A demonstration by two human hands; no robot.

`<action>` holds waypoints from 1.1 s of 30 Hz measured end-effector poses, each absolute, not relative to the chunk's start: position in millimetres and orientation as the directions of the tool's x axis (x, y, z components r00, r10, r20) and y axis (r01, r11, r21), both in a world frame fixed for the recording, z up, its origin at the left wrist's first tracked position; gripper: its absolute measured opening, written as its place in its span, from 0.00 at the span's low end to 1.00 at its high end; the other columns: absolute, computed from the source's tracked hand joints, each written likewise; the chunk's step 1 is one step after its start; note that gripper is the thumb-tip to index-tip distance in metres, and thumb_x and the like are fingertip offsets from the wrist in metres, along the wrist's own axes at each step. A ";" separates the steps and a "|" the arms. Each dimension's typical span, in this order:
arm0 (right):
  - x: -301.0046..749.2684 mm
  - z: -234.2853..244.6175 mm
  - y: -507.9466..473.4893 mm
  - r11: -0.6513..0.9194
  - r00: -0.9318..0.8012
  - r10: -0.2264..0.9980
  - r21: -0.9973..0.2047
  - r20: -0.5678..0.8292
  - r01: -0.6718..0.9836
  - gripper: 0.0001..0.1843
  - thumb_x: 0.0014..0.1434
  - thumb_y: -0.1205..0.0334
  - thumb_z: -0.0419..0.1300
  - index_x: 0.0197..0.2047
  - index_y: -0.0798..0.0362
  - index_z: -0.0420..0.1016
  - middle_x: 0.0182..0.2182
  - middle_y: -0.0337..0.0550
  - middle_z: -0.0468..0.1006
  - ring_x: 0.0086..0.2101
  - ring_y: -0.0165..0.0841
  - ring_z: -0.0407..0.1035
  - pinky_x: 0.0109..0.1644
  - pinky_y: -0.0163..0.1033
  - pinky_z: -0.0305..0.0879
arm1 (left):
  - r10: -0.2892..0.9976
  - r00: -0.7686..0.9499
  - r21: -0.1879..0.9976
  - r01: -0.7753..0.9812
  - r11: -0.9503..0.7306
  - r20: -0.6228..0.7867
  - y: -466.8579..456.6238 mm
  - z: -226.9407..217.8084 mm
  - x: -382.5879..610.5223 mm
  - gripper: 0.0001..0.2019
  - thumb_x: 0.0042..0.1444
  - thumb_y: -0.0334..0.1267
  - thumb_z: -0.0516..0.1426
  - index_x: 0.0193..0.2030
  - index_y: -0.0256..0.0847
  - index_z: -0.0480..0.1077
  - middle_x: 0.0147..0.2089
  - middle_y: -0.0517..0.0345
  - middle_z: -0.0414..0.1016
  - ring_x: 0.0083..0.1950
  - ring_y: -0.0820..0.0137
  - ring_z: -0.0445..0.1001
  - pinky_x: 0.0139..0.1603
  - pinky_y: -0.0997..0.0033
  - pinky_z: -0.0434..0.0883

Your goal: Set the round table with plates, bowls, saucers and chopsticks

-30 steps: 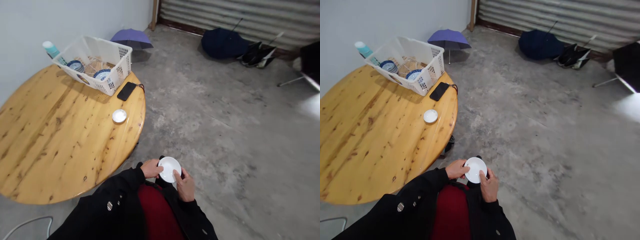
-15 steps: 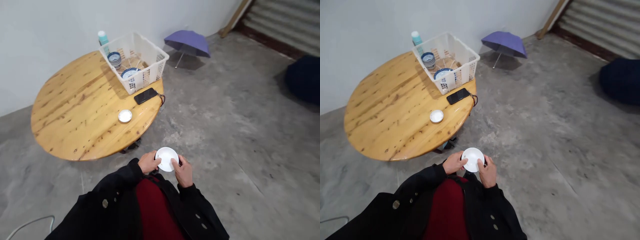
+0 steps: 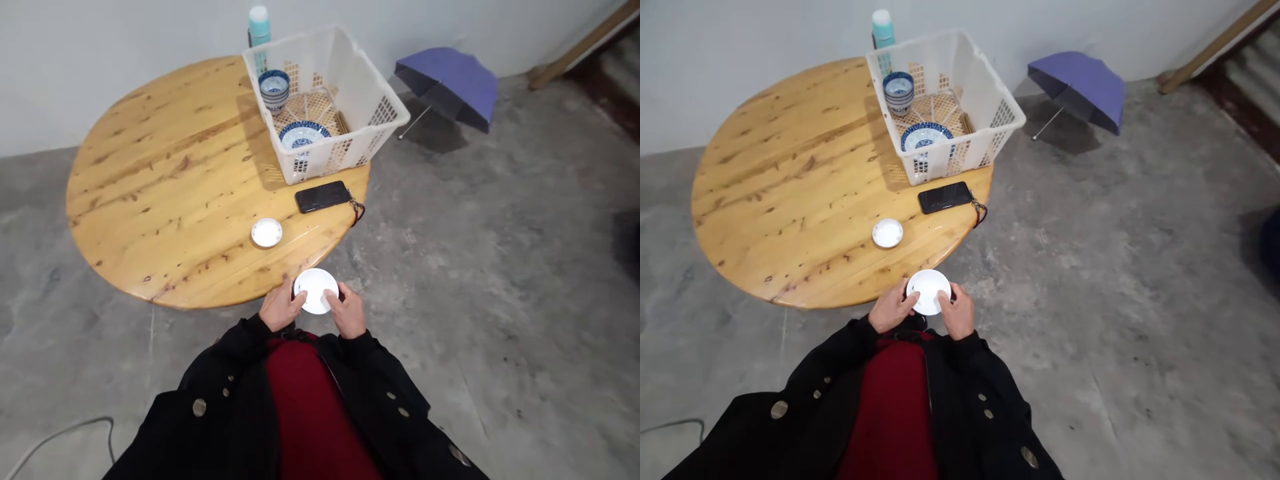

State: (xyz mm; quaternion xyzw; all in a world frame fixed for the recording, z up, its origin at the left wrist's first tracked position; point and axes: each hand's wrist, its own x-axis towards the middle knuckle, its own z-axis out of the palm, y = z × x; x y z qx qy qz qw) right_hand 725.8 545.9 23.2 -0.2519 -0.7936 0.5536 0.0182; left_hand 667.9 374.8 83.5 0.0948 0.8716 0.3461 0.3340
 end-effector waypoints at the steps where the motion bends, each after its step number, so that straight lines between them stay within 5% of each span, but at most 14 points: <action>1: 714.8 24.7 545.4 0.277 -0.878 0.413 -0.885 -0.242 0.375 0.24 0.51 0.47 0.56 0.41 0.58 0.80 0.33 0.47 0.80 0.33 0.38 0.70 0.38 0.41 0.67 | 0.388 -0.769 0.667 -0.065 0.742 -0.507 373.3 83.5 661.1 0.18 0.65 0.45 0.49 0.55 0.39 0.66 0.38 0.54 0.82 0.39 0.61 0.81 0.45 0.66 0.71; 6: 662.9 28.2 531.1 0.319 -0.915 0.349 -0.892 -0.203 0.320 0.23 0.50 0.48 0.57 0.39 0.59 0.80 0.31 0.46 0.79 0.31 0.37 0.68 0.37 0.40 0.65 | 0.268 -0.870 0.660 -0.084 0.746 -0.414 360.0 80.3 629.2 0.22 0.65 0.41 0.49 0.64 0.37 0.61 0.53 0.46 0.79 0.52 0.56 0.78 0.51 0.61 0.71; 12: 610.9 21.8 511.9 0.375 -0.943 0.274 -0.882 -0.190 0.287 0.21 0.51 0.49 0.57 0.36 0.58 0.78 0.29 0.45 0.78 0.31 0.36 0.67 0.36 0.39 0.66 | 0.094 -0.912 0.640 -0.205 0.740 -0.400 344.0 67.7 596.4 0.19 0.65 0.40 0.50 0.59 0.35 0.64 0.46 0.48 0.80 0.47 0.58 0.79 0.49 0.62 0.70; 27: 522.9 6.1 491.7 0.665 -0.990 0.029 -0.736 -0.139 0.123 0.12 0.54 0.55 0.51 0.25 0.51 0.69 0.22 0.42 0.70 0.28 0.36 0.64 0.36 0.40 0.61 | -0.097 -0.942 0.514 -0.260 0.817 -0.322 326.6 47.6 539.8 0.13 0.65 0.36 0.49 0.52 0.39 0.70 0.52 0.44 0.78 0.57 0.55 0.75 0.52 0.62 0.69; 33: 510.0 -10.3 492.3 0.751 -0.992 -0.026 -0.657 -0.127 0.064 0.11 0.54 0.56 0.51 0.24 0.50 0.66 0.23 0.43 0.68 0.30 0.38 0.61 0.37 0.41 0.60 | -0.123 -0.927 0.452 -0.286 0.845 -0.355 328.5 41.8 533.5 0.16 0.64 0.37 0.49 0.56 0.40 0.70 0.54 0.43 0.77 0.59 0.54 0.73 0.54 0.59 0.69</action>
